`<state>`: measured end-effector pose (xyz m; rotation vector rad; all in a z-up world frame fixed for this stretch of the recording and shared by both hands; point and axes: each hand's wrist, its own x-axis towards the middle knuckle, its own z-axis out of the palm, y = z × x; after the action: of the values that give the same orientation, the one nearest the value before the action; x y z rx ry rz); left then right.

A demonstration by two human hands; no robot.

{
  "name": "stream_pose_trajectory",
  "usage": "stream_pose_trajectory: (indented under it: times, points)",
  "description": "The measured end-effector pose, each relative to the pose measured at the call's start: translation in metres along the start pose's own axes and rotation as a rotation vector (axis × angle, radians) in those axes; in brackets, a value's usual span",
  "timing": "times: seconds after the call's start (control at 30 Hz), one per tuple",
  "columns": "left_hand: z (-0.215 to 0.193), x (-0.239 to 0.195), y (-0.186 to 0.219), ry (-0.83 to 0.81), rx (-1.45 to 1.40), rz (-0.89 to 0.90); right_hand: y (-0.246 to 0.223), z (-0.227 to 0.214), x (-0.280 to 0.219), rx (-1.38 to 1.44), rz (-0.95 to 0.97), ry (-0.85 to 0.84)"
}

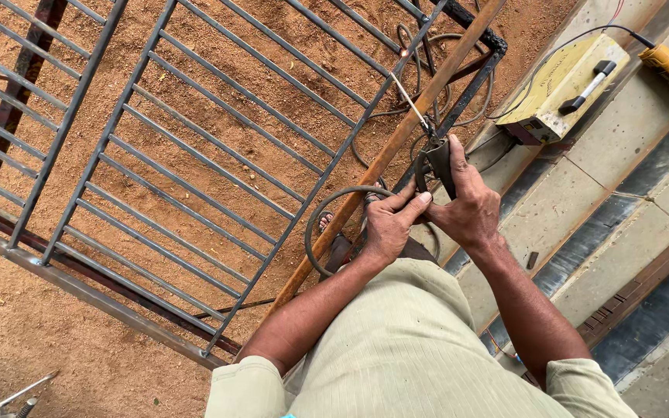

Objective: The person measures a metal gate frame using a tape measure and then uses a welding tool to join the metal bars at various points along the frame.

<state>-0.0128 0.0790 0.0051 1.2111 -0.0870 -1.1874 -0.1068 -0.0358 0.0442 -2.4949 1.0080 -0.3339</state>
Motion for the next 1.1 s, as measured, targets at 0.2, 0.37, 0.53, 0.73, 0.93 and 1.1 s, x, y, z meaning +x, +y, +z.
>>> stream_pose_trajectory:
  times: [0.2, 0.37, 0.53, 0.73, 0.93, 1.1]
  points:
    - [-0.0014, -0.0005, -0.0002, 0.004, 0.032, 0.009, -0.0015, -0.0005, -0.0012, 0.016, -0.002, -0.003]
    - [-0.0012, -0.0012, 0.0034, 0.005, 0.081, 0.012, 0.0001, 0.0007, -0.0002, -0.010, 0.027, -0.025]
    - [-0.0012, -0.0022, 0.0076, 0.002, 0.088, -0.010, 0.0017, 0.0005, 0.0003, -0.006, -0.012, -0.022]
    - [-0.0004, -0.0022, 0.0080, 0.008, 0.067, -0.012, -0.0002, -0.0008, 0.0010, 0.002, -0.004, -0.025]
    - [-0.0010, -0.0024, 0.0077, -0.001, 0.051, 0.002, 0.0000, -0.0002, 0.0009, -0.006, 0.010, -0.040]
    - [-0.0017, -0.0007, 0.0051, 0.004, 0.057, -0.009, 0.0007, 0.0003, 0.0008, -0.001, -0.009, -0.033]
